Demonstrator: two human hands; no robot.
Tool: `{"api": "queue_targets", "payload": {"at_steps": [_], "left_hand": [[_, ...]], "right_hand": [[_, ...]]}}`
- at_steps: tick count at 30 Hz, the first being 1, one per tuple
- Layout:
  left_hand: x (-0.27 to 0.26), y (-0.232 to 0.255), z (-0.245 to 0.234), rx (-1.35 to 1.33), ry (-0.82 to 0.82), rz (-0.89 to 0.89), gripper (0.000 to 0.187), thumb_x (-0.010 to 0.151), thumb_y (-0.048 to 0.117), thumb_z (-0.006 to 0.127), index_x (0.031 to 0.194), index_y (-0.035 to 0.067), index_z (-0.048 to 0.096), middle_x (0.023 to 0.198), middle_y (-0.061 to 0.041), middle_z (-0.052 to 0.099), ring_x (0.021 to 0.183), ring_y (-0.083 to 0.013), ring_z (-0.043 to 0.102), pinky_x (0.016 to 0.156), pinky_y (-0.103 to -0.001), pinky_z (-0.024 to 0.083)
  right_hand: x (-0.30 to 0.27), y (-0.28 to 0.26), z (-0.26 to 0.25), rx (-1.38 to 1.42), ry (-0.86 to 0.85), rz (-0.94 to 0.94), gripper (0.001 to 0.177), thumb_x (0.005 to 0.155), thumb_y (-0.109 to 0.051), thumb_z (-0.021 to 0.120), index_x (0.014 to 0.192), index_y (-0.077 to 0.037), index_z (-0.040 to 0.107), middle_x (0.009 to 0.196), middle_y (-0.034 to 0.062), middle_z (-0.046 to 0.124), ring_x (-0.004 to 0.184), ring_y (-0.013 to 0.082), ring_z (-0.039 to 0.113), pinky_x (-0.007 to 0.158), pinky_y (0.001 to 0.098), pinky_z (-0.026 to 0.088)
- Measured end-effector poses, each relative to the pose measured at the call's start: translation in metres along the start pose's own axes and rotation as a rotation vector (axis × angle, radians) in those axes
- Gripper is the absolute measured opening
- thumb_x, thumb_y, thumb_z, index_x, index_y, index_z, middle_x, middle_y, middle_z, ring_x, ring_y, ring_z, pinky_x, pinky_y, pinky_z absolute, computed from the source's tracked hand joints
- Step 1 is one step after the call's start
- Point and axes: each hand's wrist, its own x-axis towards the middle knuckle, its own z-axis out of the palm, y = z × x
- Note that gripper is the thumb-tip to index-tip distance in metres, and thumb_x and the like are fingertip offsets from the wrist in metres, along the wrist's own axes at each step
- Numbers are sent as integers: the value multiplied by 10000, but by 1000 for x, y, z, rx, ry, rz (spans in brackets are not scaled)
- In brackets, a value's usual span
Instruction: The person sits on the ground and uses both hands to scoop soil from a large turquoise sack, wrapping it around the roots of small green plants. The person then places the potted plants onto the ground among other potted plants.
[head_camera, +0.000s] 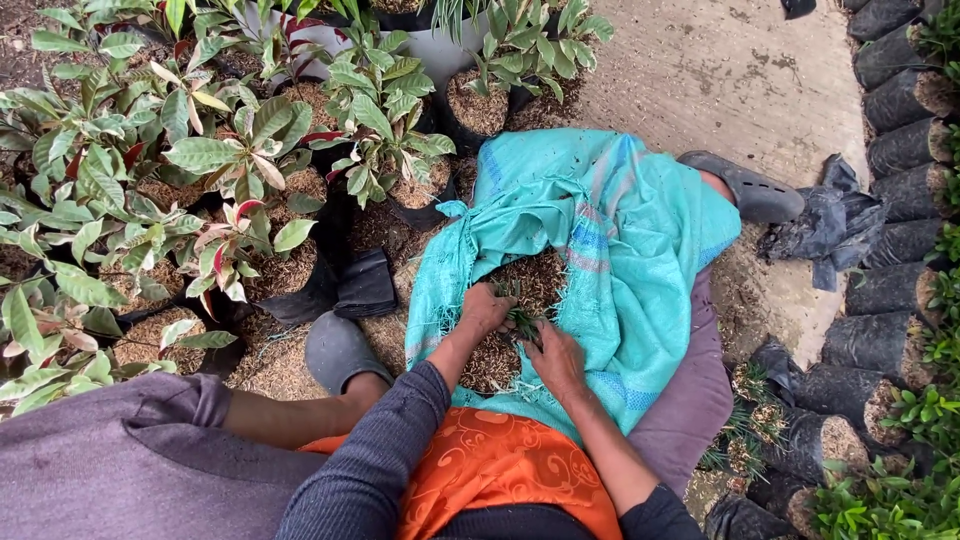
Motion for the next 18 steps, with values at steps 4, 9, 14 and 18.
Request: {"api": "queue_targets", "payload": {"at_steps": [4, 9, 14, 18], "left_hand": [[21, -20, 2, -4, 16, -8, 303, 762, 169, 621, 914, -92, 645, 589, -273, 615, 412, -294, 619, 416, -367, 569], [-22, 7, -15, -251, -33, 16, 519, 786, 341, 669, 1018, -118, 593, 727, -320, 598, 536, -330, 650, 486, -356, 596], [-37, 4, -40, -295, -228, 204, 642, 943, 460, 395, 1311, -65, 411, 1005, -344, 570, 842, -389, 651, 698, -434, 575], [-58, 26, -50, -64, -370, 401, 351, 688, 107, 630, 1029, 26, 657, 1103, -231, 596, 1035, -384, 563, 937, -461, 447]], "right_hand": [[-4, -10, -9, 212, -12, 57, 343, 774, -257, 672, 1083, -118, 620, 816, 112, 684, 809, 366, 647, 679, 518, 530], [-2, -8, -1, 328, -38, 79, 330, 799, -189, 658, 1091, -40, 623, 751, 139, 692, 754, 338, 659, 657, 479, 542], [-2, 3, -1, 483, -9, 84, 423, 747, -176, 694, 1131, -16, 622, 821, 179, 697, 849, 351, 656, 692, 458, 566], [1, 12, -6, 501, 29, 33, 295, 802, -73, 623, 1084, 10, 640, 1037, 264, 631, 964, 439, 592, 746, 483, 560]]}}
